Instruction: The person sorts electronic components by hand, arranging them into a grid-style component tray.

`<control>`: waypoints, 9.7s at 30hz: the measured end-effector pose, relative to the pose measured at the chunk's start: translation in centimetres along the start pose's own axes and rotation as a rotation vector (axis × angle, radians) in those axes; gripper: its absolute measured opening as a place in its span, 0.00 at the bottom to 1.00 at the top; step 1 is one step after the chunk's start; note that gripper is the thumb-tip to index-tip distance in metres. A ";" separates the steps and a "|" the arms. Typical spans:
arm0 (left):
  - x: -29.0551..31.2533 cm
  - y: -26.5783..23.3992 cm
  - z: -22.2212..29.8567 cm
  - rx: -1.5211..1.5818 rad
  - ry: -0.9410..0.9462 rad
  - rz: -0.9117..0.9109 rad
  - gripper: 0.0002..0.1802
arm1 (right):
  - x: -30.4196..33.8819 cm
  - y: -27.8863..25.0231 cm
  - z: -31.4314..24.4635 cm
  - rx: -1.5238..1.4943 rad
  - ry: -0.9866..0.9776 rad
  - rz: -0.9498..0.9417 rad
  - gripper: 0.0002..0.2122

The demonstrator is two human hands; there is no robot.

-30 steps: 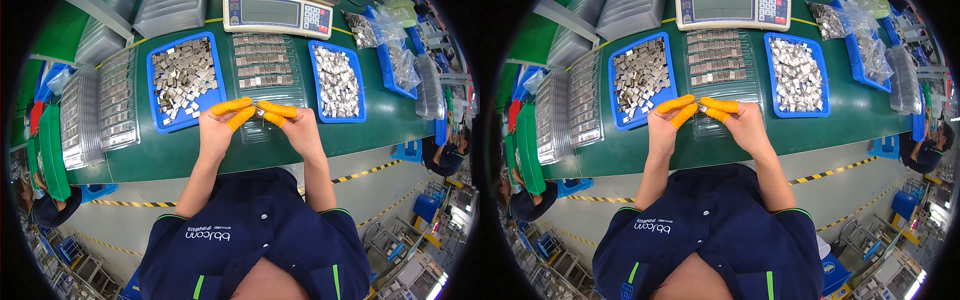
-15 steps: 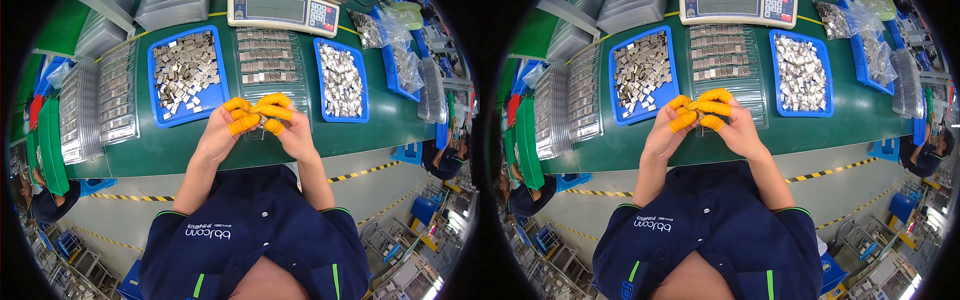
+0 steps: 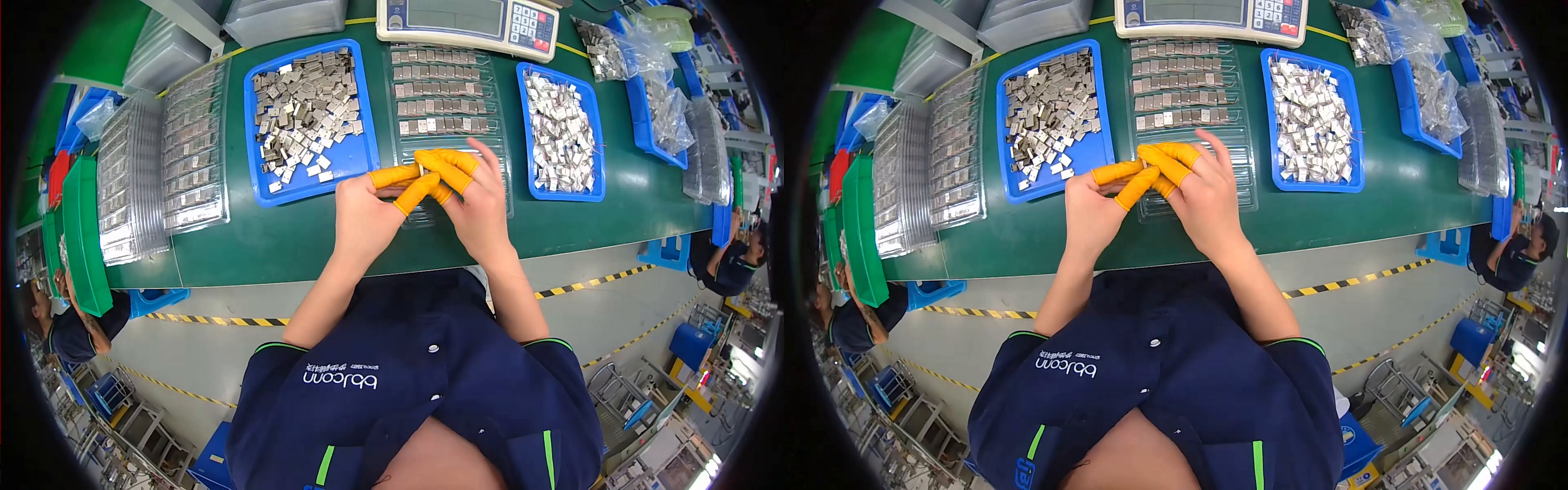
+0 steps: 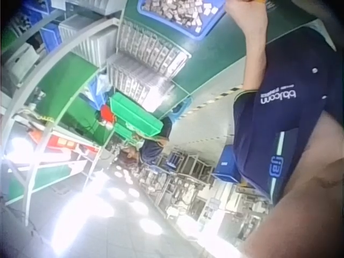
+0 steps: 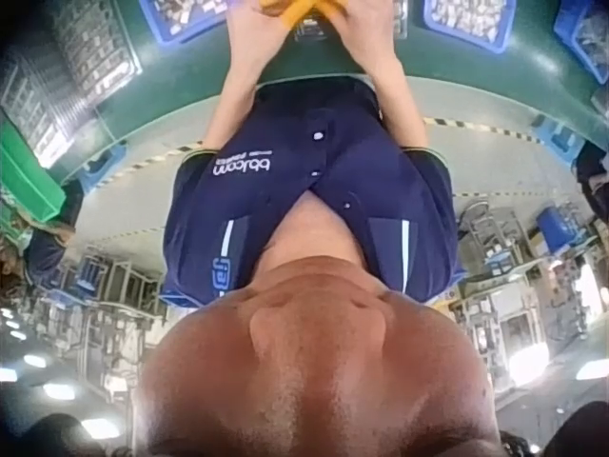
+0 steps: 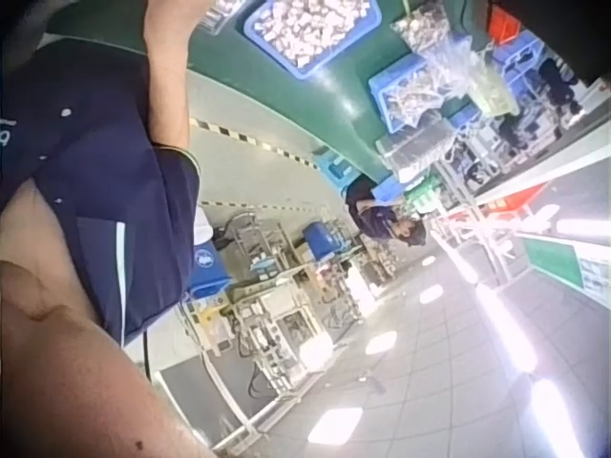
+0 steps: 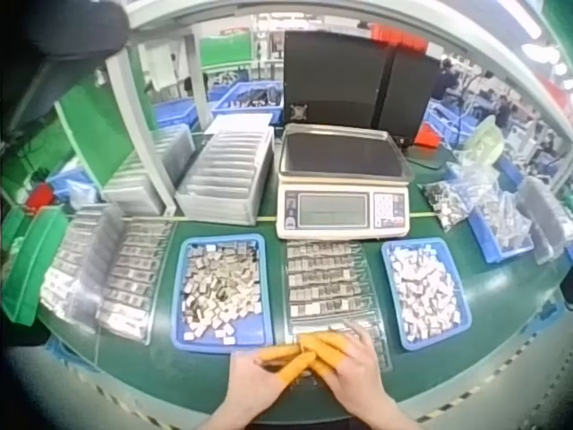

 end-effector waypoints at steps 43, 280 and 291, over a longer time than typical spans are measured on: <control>-1.6 -8.9 1.1 -0.668 0.144 0.496 0.09 | -1.1 3.5 3.0 0.147 0.113 -0.066 0.05; -4.7 -6.5 1.5 -1.019 0.372 0.273 0.11 | 6.5 -9.4 17.6 0.354 0.665 0.013 0.14; -3.9 -7.9 1.7 -0.562 0.123 0.270 0.11 | 5.0 -11.3 15.2 0.504 0.554 0.268 0.08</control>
Point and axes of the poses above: each hand's wrist, its own x-axis away from the middle knuckle, its own y-axis out of the palm, z = x × y, the point moved 8 cm from there along -x, towards the middle knuckle, and after that the axes turned 4 degrees about -y, right-handed, at the moved point
